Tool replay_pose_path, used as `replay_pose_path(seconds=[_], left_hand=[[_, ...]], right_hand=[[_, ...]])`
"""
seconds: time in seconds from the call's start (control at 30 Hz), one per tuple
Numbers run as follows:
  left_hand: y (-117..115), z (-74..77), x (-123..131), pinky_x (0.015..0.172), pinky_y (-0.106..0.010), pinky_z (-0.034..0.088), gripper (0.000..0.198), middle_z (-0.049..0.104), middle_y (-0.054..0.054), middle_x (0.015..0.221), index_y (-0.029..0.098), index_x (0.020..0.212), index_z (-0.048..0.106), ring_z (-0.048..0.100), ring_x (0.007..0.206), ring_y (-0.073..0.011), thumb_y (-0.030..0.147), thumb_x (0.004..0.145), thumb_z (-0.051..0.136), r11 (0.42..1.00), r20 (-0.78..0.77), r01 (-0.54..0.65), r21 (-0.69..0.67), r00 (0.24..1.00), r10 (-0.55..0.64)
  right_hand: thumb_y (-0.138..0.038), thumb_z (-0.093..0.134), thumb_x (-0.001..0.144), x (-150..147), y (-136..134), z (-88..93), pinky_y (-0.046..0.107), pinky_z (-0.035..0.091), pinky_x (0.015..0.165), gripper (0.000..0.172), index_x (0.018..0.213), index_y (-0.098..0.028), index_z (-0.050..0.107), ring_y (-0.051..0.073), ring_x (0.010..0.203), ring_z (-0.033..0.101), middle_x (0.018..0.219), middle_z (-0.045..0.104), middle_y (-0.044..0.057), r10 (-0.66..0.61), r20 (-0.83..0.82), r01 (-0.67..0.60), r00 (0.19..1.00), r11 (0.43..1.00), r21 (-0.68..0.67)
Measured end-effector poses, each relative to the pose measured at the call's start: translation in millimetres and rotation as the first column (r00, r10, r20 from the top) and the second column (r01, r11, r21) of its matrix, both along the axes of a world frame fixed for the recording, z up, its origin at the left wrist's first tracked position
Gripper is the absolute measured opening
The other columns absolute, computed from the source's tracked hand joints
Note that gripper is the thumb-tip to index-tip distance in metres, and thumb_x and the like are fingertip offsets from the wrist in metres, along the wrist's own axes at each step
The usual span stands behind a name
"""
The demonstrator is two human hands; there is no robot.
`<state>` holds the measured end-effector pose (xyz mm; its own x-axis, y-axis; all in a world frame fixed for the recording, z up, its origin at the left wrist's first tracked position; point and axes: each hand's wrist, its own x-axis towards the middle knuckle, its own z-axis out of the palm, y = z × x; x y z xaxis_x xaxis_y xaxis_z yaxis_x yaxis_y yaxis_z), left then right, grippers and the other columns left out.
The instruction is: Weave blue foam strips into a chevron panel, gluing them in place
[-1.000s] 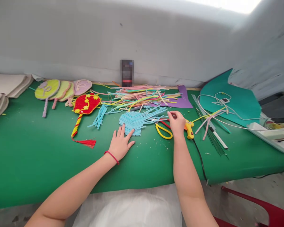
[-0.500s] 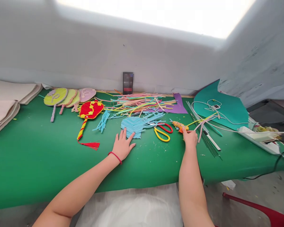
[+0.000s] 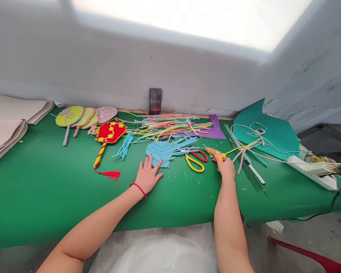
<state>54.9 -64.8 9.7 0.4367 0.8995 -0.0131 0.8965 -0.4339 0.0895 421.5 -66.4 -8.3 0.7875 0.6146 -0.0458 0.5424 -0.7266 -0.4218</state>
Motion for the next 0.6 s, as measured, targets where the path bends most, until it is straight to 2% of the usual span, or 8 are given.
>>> replay_pose_path(seconds=[0.1,0.17,0.2,0.3,0.37,0.4,0.47,0.6], left_hand=[[0,-0.7,0,0.107,-0.052,0.027,0.056,0.025,-0.015,0.152,0.031,0.142,0.036,0.028,0.137,-0.0346,0.049,0.089,0.045,1.0,0.01,-0.001,0.001,1.0,0.001],[0,-1.1,0,0.107,-0.052,0.027,0.056,0.025,-0.016,0.152,0.031,0.142,0.036,0.028,0.137,-0.0348,0.048,0.089,0.046,1.0,0.017,-0.005,0.006,1.0,0.005],[0,-1.2,1,0.107,-0.052,0.027,0.056,0.026,-0.016,0.152,0.031,0.141,0.037,0.028,0.137,-0.0349,0.048,0.089,0.046,1.0,0.02,-0.009,0.009,1.0,0.009],[0,-1.0,2,0.106,-0.053,0.029,0.056,0.028,-0.015,0.151,0.031,0.14,0.039,0.03,0.136,-0.0349,0.047,0.088,0.049,1.0,0.035,-0.016,0.017,0.999,0.016],[0,-1.1,3,0.106,-0.053,0.03,0.055,0.029,-0.015,0.151,0.03,0.139,0.041,0.032,0.135,-0.0354,0.046,0.088,0.05,1.0,0.044,-0.016,0.025,0.999,0.015],[-1,-1.4,3,0.105,-0.054,0.03,0.054,0.03,-0.015,0.15,0.03,0.139,0.041,0.032,0.135,-0.0357,0.045,0.088,0.05,0.999,0.047,-0.017,0.031,0.999,0.015],[-1,-2.7,5,0.104,-0.055,0.03,0.053,0.03,-0.016,0.15,0.03,0.139,0.042,0.033,0.134,-0.0363,0.044,0.088,0.049,0.999,0.049,-0.022,0.047,0.999,0.02],[-1,-7.0,7,0.103,-0.057,0.031,0.052,0.031,-0.017,0.149,0.029,0.138,0.043,0.033,0.134,-0.0374,0.045,0.088,0.049,0.996,0.074,-0.024,0.083,0.997,0.017]], right_hand=[[-0.064,0.045,0.078,0,-1,-0.5,0.042,0.047,0.08,0.053,0.095,-0.015,0.055,0.032,0.099,0.06,0.107,0.062,0.021,-0.04,-0.03,0.042,0.999,0.995,0.087],[-0.065,0.046,0.077,-2,-2,3.7,0.04,0.049,0.073,0.051,0.091,-0.016,0.051,0.028,0.088,0.064,0.098,0.064,0.018,-0.082,-0.099,0.106,0.992,0.956,0.274],[-0.066,0.046,0.077,-4,-2,8.1,0.037,0.05,0.067,0.051,0.09,-0.017,0.049,0.025,0.079,0.064,0.091,0.065,0.015,-0.084,-0.154,0.14,0.985,0.905,0.402],[-0.07,0.039,0.079,-18,-5,30.0,0.028,0.048,0.05,0.052,0.095,-0.021,0.039,0.015,0.054,0.059,0.078,0.062,0.003,0.054,-0.289,0.187,0.956,0.648,0.738],[-0.069,0.04,0.079,-38,-8,47.5,0.026,0.044,0.045,0.049,0.096,-0.023,0.036,0.012,0.045,0.053,0.074,0.061,-0.001,0.15,-0.266,0.137,0.952,0.569,0.811],[-0.068,0.042,0.079,-50,-9,55.3,0.025,0.042,0.044,0.048,0.096,-0.023,0.036,0.011,0.042,0.05,0.073,0.061,-0.001,0.175,-0.242,0.099,0.955,0.579,0.809],[-0.068,0.044,0.079,-78,-10,65.6,0.026,0.04,0.045,0.048,0.094,-0.023,0.038,0.012,0.043,0.049,0.074,0.062,0.001,0.213,-0.166,-0.018,0.963,0.662,0.75],[-0.065,0.043,0.081,-131,-5,61.4,0.03,0.043,0.06,0.045,0.096,-0.022,0.043,0.023,0.072,0.063,0.086,0.066,0.008,0.299,-0.02,-0.241,0.954,0.805,0.541]])
